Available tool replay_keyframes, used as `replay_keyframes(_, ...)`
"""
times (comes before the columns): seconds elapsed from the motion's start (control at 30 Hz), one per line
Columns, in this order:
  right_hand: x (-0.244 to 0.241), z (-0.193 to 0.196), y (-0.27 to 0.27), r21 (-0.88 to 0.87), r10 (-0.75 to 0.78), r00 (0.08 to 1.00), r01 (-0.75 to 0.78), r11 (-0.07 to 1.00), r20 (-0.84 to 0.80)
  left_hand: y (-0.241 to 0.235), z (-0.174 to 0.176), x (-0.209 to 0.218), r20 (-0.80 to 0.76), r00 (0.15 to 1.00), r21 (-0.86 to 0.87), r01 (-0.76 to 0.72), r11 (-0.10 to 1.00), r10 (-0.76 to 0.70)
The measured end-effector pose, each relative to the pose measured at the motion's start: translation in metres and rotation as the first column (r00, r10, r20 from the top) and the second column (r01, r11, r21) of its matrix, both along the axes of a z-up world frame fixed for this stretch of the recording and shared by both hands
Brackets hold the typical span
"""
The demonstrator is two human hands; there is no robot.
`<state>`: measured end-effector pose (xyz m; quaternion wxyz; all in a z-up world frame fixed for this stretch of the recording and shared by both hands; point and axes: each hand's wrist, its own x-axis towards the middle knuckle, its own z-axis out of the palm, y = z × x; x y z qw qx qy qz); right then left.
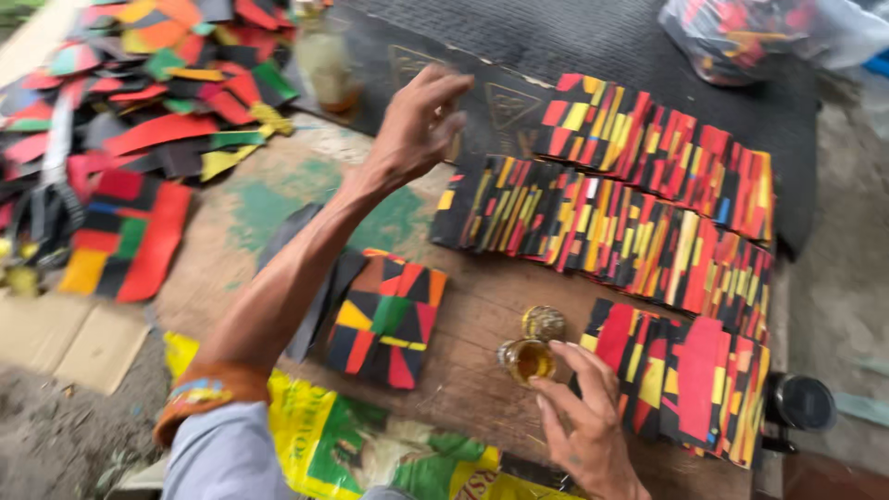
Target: The person assembles small rectangular pouches by hand, applying adhesive from a small jar to black leather pieces and attaching them to colorful patterned leather pieces. The person repeatedly picks, aligns, and presses the pieces together, then stacks the finished pouches on the table.
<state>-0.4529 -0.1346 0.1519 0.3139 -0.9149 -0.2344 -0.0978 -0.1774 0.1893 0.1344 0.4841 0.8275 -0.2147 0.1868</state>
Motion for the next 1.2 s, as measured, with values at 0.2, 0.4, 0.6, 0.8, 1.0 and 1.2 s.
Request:
replay_keyframes(0.2, -0.015, -0.027, 0.005, 0.078, -0.037, 0.993, 0.028, 0.997, 0.111, 0.095, 0.017, -0.194, -0.061, 0.949, 0.208, -0.292, 0.934, 0.310)
replay_keyframes(0.4, -0.037, -0.031, 0.002, 0.077, -0.051, 0.984, 0.038, 0.996, 0.169, 0.082, -0.004, -0.296, -0.224, 0.816, 0.475, -0.386, 0.790, 0.533)
replay_keyframes(0.6, -0.069, -0.004, 0.007, 0.374, -0.283, 0.935, 0.189, 0.908, 0.215, 0.076, -0.012, -0.333, -0.148, 0.846, 0.511, -0.379, 0.772, 0.513)
replay_keyframes(0.8, -0.095, -0.017, 0.024, 0.568, -0.283, 0.955, 0.184, 0.802, 0.090, 0.097, -0.014, -0.335, -0.116, 0.859, 0.293, -0.449, 0.844, 0.498)
replay_keyframes(1.0, -0.107, -0.019, 0.034, 0.578, -0.208, 0.973, 0.224, 0.785, -0.094, 0.086, 0.028, -0.320, -0.133, 0.925, 0.475, -0.255, 0.842, 0.355)
replay_keyframes(1.2, -0.107, -0.009, 0.038, 0.753, -0.118, 0.962, 0.268, 0.601, -0.247, 0.068, 0.090, -0.340, 0.057, 0.972, -0.185, -0.216, 0.959, 0.230)
